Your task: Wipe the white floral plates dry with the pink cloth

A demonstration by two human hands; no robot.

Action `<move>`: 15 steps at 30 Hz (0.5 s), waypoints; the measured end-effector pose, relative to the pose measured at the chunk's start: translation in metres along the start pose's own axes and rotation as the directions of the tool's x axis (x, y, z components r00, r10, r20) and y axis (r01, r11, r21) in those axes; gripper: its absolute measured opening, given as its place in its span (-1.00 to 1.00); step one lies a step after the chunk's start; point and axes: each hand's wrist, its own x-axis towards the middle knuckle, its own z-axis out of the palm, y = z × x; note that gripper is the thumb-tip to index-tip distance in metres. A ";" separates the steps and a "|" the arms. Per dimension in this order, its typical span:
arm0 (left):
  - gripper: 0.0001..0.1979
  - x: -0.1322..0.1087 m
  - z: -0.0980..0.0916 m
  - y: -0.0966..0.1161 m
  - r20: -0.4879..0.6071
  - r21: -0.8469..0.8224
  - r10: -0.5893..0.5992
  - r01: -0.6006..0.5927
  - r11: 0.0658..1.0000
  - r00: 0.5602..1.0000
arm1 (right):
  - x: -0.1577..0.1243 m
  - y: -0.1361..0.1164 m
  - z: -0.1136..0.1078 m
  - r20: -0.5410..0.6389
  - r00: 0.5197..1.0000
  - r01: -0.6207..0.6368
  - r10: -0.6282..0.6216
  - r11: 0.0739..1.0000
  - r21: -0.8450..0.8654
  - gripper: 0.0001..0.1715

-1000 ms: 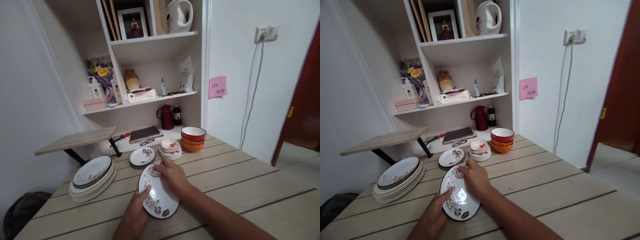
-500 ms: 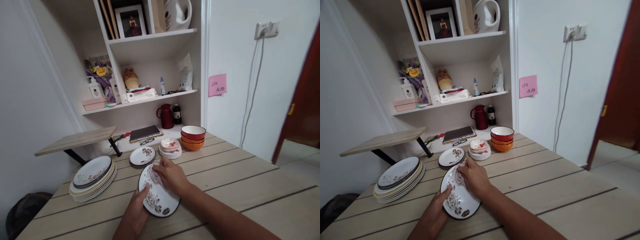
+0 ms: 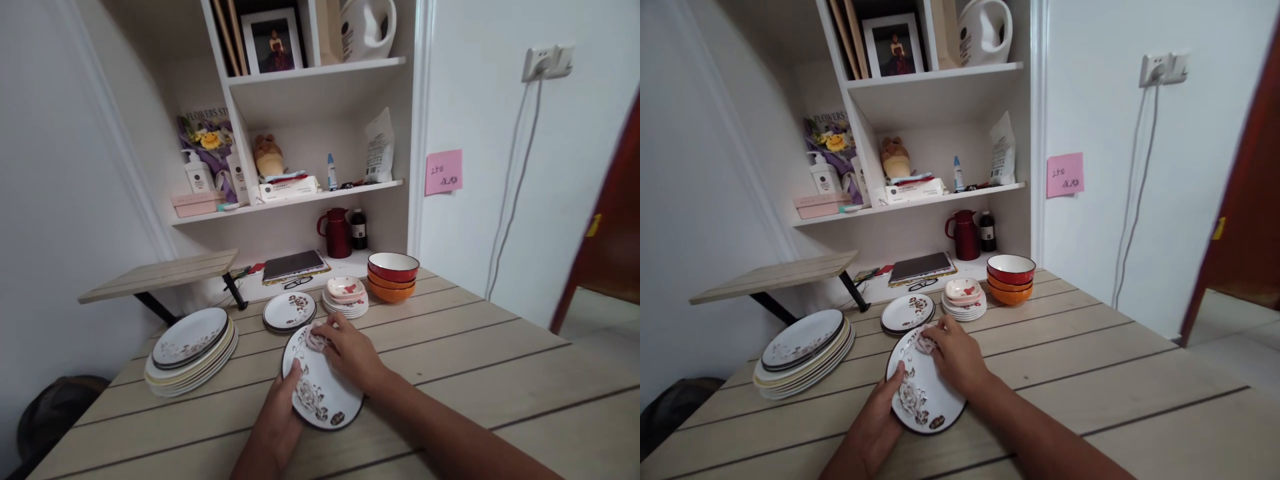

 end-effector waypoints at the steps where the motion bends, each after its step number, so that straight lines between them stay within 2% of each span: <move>1: -0.42 0.000 0.000 0.000 0.018 -0.005 -0.013 0.013 1.000 1.000 | 0.001 0.001 0.001 -0.007 1.000 -0.013 0.013 1.000 -0.008 -0.53; 7: -0.43 0.009 -0.008 -0.005 0.096 -0.039 -0.013 0.017 0.999 0.995 | 0.005 -0.005 0.006 -0.036 0.999 -0.030 0.028 0.998 -0.060 -0.54; 11: -0.44 0.014 -0.011 -0.007 0.155 -0.086 0.008 0.006 0.996 0.988 | 0.005 -0.018 0.009 0.005 0.994 0.109 -0.109 0.993 -0.036 -0.56; 15: -0.36 0.010 -0.009 -0.003 0.152 -0.099 -0.029 0.045 0.994 0.988 | 0.000 -0.025 0.003 0.114 0.949 0.291 -0.293 0.956 0.032 -0.58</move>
